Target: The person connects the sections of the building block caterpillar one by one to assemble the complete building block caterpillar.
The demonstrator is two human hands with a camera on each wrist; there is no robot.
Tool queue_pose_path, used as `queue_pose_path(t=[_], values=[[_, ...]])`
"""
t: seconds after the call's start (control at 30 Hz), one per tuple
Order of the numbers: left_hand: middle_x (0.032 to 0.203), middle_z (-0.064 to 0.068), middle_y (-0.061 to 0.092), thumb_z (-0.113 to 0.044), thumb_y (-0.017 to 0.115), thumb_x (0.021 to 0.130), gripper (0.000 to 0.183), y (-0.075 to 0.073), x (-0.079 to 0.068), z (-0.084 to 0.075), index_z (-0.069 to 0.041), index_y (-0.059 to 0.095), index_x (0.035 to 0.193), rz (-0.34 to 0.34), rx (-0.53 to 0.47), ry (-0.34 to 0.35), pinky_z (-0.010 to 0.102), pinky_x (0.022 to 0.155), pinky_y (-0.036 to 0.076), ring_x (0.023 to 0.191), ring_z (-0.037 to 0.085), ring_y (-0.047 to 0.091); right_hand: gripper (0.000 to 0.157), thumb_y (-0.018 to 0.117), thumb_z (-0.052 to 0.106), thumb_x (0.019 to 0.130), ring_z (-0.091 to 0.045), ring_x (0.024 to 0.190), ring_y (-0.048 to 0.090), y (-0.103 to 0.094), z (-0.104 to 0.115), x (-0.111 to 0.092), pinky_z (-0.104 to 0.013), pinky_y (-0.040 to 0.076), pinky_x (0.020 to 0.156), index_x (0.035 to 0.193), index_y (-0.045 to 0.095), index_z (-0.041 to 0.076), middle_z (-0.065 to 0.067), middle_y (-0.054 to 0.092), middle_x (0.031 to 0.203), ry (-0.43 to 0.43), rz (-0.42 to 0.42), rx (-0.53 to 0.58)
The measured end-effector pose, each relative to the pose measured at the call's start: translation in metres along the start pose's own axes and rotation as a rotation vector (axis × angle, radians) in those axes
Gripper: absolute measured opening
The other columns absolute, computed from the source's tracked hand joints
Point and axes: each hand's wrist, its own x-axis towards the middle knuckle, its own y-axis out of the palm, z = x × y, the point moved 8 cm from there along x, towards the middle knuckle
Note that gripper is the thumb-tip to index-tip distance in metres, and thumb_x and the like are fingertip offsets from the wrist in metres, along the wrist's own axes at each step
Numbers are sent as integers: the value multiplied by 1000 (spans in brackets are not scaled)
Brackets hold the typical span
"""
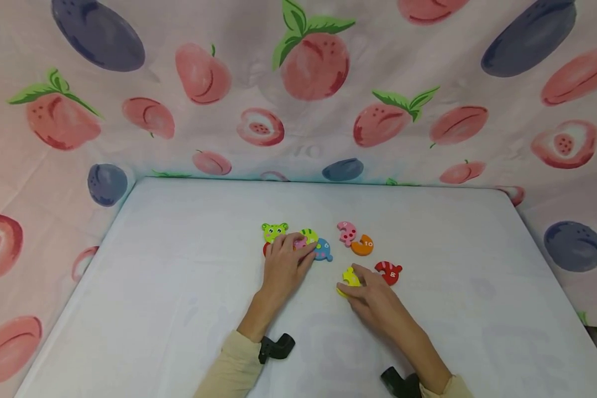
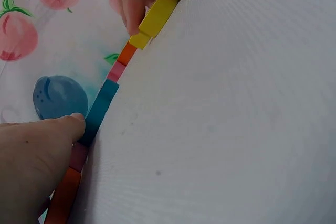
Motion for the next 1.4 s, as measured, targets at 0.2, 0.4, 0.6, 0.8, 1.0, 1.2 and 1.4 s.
queue_pose_path(t=[0.2, 0.4, 0.6, 0.8, 1.0, 1.2, 1.4], values=[[128, 2, 60, -38, 65, 91, 31, 2, 0, 0, -32, 69, 121, 12, -24, 14, 41, 95, 41, 122, 24, 46, 35, 82, 20, 77, -30, 115, 55, 2, -1, 8, -43, 57, 87, 111, 75, 23, -15, 58, 134, 31, -20, 39], [127, 0, 61, -35, 67, 90, 27, 4, 1, -1, -32, 71, 117, 21, -86, 29, 41, 97, 41, 121, 22, 47, 28, 83, 19, 75, -30, 113, 54, 6, -5, 13, -44, 56, 87, 102, 77, 20, -14, 58, 129, 45, -78, 110], [128, 0, 61, -35, 66, 91, 27, 3, 1, -1, -32, 72, 117, 20, -106, 33, 41, 97, 40, 121, 21, 46, 44, 83, 22, 75, -30, 117, 52, 10, -9, 14, -45, 54, 94, 115, 68, 13, -12, 58, 129, 108, -99, 155], [130, -1, 61, -35, 66, 91, 27, 3, 0, -1, -32, 71, 117, 26, -111, 22, 43, 101, 39, 123, 21, 46, 66, 82, 27, 76, -24, 114, 54, 14, -15, 22, -43, 52, 98, 132, 54, 8, -9, 58, 129, 187, -116, 254], [129, -1, 61, -35, 65, 92, 26, 5, 1, -4, -32, 71, 117, 30, -87, 43, 42, 99, 39, 121, 21, 46, 66, 80, 31, 79, -21, 102, 53, 14, -15, 38, -38, 53, 89, 135, 53, 11, -7, 56, 132, 211, -204, 332], [127, -1, 62, -34, 66, 92, 25, 5, 1, -3, -31, 72, 115, 13, -97, 38, 41, 97, 40, 118, 21, 47, 61, 81, 26, 78, -21, 102, 53, 14, -12, 45, -34, 54, 86, 132, 56, 11, -9, 53, 135, 227, -259, 361], [127, -1, 62, -35, 66, 91, 25, 5, 1, -1, -31, 72, 115, 9, -108, 26, 41, 97, 41, 119, 21, 47, 61, 80, 26, 79, -26, 116, 53, 16, -12, 47, -42, 54, 95, 133, 55, 11, -10, 50, 138, 230, -246, 375]])
